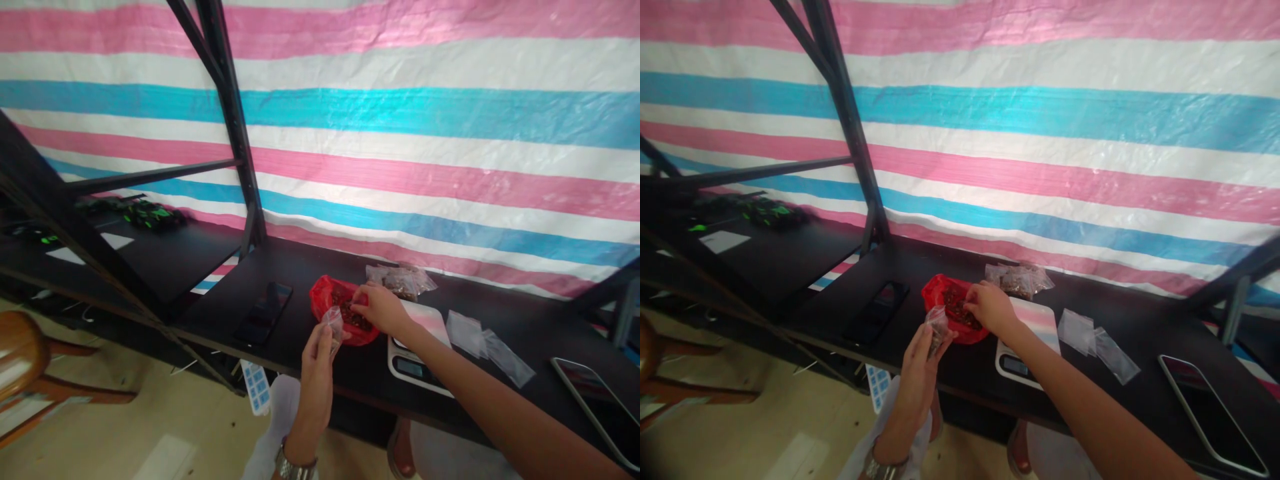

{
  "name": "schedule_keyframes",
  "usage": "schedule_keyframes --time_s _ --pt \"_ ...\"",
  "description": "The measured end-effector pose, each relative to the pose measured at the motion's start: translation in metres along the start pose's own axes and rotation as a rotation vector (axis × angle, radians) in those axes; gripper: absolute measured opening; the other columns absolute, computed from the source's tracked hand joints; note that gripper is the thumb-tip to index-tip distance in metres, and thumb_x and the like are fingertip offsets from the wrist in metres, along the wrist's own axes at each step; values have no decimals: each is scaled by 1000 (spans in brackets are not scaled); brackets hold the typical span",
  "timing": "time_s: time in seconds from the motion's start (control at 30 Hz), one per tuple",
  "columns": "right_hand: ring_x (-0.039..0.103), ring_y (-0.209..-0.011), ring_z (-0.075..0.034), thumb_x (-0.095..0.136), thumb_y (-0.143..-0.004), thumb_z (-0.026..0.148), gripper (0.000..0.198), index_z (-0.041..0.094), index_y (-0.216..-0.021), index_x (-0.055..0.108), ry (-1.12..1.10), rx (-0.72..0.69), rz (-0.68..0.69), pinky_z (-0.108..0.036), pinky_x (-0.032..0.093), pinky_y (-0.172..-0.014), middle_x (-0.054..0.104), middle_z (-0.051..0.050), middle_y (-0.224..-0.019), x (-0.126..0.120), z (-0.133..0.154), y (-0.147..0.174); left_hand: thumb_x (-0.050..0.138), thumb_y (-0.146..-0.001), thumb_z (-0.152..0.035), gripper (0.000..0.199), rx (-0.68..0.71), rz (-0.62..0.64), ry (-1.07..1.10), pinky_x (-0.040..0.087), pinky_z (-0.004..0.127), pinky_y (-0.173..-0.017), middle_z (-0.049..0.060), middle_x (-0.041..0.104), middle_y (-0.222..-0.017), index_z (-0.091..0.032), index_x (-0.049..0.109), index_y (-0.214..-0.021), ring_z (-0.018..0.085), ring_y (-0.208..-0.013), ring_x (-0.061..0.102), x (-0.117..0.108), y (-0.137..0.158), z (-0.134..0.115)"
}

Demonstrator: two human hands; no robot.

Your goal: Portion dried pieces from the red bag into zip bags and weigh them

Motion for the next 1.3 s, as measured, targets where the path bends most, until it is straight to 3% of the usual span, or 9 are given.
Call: schedule_keyframes --time_s 0.13,0.3,0.57,0.73,0.93,1.03,1.13,1.3 --pt "69 -98 -22 76 -94 31 9 23 -90 77 -50 3 -21 -31 46 -85 75 -5 -100 1 4 -3 85 -77 -62 45 33 -67 33 62 35 -92 -1 74 -87 -19 76 -90 14 -83 71 -5 -2 -5" --pt "68 -101 -23 74 -96 28 7 22 -92 77 -52 -14 -64 -32 47 -88 74 -7 -105 2 11 -3 78 -83 -65 47 130 -130 -108 58 26 -79 1 75 -87 -18 75 -91 14 -81 69 -15 -3 -15" --pt "70 -99 -25 80 -89 28 10 23 -80 78 -216 -8 -16 -33 46 -90 80 -6 -98 22 16 -9 84 -75 -65 52 76 -171 -15 58 33 -92 5 77 -107 -20 78 -101 21 -102 71 -14 -4 -4" --pt "70 -71 -20 72 -92 32 15 23 -80 75 -397 129 34 -31 46 -71 78 -1 -75 21 5 -5 85 -75 -64 52 46 -146 36 59 34 -90 6 78 -109 -21 79 -103 21 -102 71 -9 -6 0" --pt "71 -75 -21 68 -90 37 18 21 -83 69 -668 224 -50 -30 47 -69 78 -4 -81 13 -18 1 77 -82 -68 53 101 -135 -176 56 30 -90 4 77 -101 -19 76 -102 20 -96 70 -14 -6 -4" --pt "68 -73 -20 70 -88 49 29 20 -86 68 -825 214 -77 -30 47 -67 77 -5 -81 0 -22 6 73 -84 -71 56 186 -109 -322 54 28 -91 5 78 -101 -20 76 -105 20 -97 71 -11 -5 -11" --pt "66 -73 -19 70 -86 59 39 20 -88 68 -912 118 -133 -30 46 -68 74 -4 -82 -24 -15 16 72 -84 -74 59 231 -89 -375 55 29 -91 6 79 -104 -20 76 -107 21 -98 72 -3 -4 -14" --pt "63 -79 -18 69 -91 47 25 22 -89 70 -812 -42 -215 -31 46 -73 76 -3 -92 -63 13 39 69 -89 -68 54 255 0 -385 56 31 -96 9 79 -113 -20 74 -113 23 -107 74 10 -2 -11"
Point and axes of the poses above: each hand's wrist, its own y-axis away from the middle knuckle, its own x-axis out of the palm, z = x × y, the point moved 7 cm from there along -y, towards the middle knuckle
